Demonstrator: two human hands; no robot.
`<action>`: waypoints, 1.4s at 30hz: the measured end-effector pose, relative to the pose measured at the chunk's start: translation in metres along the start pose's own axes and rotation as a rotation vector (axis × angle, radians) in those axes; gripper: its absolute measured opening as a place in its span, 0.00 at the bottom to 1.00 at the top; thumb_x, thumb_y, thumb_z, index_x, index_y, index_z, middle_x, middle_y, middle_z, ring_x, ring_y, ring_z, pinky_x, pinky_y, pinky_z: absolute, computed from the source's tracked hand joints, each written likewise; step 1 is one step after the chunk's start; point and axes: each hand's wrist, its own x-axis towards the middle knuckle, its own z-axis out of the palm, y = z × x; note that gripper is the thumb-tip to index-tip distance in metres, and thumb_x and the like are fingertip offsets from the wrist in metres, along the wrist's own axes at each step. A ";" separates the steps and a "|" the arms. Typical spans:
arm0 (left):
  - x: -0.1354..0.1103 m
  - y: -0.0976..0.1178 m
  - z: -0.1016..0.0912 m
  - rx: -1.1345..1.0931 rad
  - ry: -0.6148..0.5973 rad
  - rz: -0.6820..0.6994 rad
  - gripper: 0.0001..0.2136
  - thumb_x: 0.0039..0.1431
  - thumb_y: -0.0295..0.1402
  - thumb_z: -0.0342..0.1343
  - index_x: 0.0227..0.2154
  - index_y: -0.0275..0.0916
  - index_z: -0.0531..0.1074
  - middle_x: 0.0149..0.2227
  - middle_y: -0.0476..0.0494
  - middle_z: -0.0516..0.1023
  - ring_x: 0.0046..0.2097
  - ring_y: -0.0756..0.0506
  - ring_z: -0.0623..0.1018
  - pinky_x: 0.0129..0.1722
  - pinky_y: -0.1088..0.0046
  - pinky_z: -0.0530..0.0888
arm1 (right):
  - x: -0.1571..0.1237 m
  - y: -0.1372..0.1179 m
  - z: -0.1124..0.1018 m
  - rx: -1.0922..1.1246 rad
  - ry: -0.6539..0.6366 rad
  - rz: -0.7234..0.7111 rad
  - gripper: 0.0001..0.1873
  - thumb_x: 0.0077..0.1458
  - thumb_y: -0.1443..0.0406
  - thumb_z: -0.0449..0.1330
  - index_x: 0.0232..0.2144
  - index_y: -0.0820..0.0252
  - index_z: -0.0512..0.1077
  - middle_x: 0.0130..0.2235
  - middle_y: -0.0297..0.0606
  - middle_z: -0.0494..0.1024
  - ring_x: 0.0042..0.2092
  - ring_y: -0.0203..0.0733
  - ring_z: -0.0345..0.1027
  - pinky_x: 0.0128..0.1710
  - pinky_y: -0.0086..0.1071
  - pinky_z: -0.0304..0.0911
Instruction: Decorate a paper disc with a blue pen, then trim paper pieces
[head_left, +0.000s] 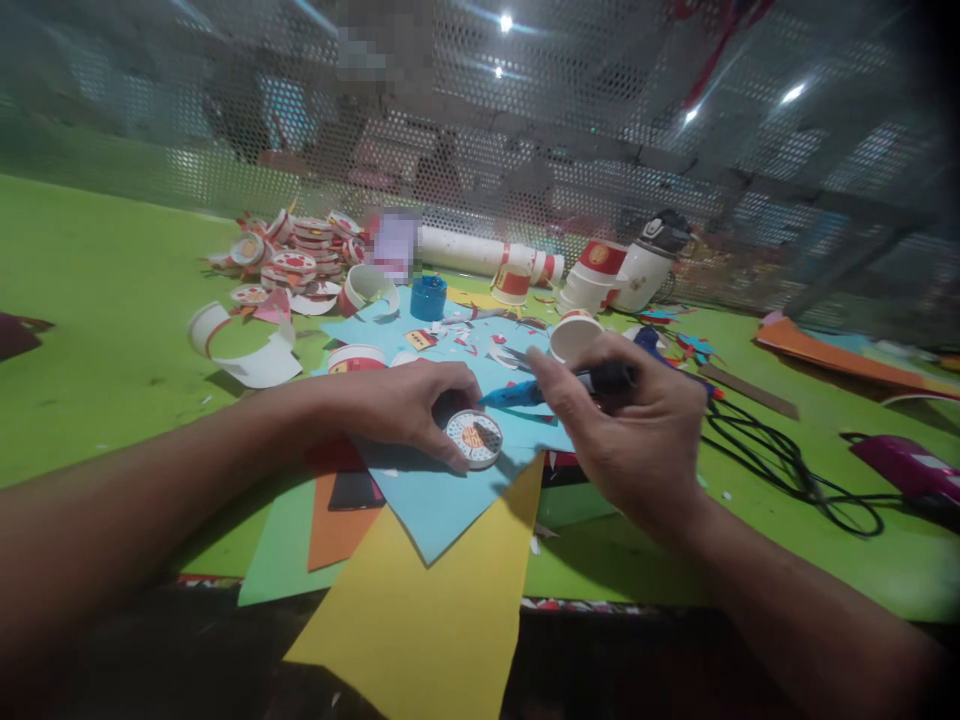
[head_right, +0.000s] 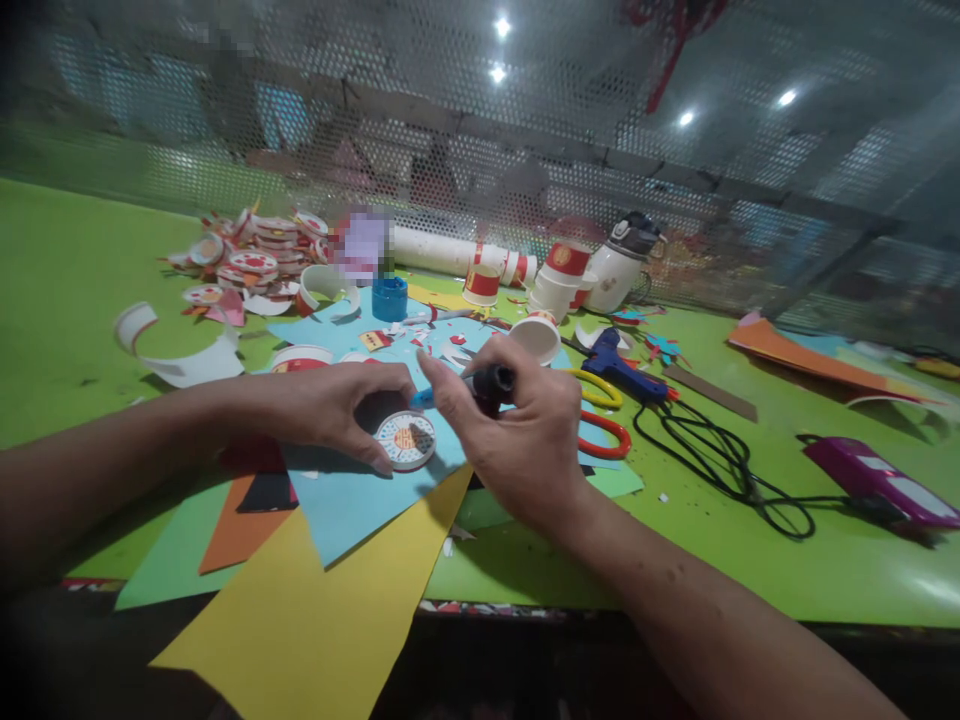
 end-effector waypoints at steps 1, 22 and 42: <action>0.000 0.000 0.000 0.006 0.000 -0.005 0.28 0.43 0.48 0.67 0.45 0.41 0.68 0.42 0.46 0.71 0.41 0.44 0.70 0.37 0.74 0.64 | 0.001 -0.002 -0.001 -0.009 0.022 -0.004 0.18 0.53 0.61 0.65 0.18 0.58 0.63 0.18 0.25 0.56 0.21 0.29 0.47 0.20 0.28 0.48; -0.001 0.003 -0.002 0.009 -0.007 -0.011 0.27 0.43 0.48 0.66 0.43 0.41 0.68 0.40 0.48 0.70 0.41 0.45 0.70 0.38 0.73 0.65 | 0.007 0.003 0.002 0.139 -0.147 0.090 0.13 0.53 0.65 0.64 0.21 0.60 0.66 0.17 0.24 0.61 0.18 0.27 0.55 0.17 0.25 0.51; -0.003 0.003 -0.001 -0.066 -0.016 -0.049 0.29 0.40 0.46 0.69 0.45 0.41 0.69 0.46 0.45 0.71 0.46 0.42 0.71 0.43 0.71 0.67 | 0.064 0.092 -0.020 0.381 0.257 0.337 0.14 0.50 0.56 0.64 0.28 0.61 0.71 0.20 0.26 0.67 0.21 0.31 0.60 0.24 0.29 0.61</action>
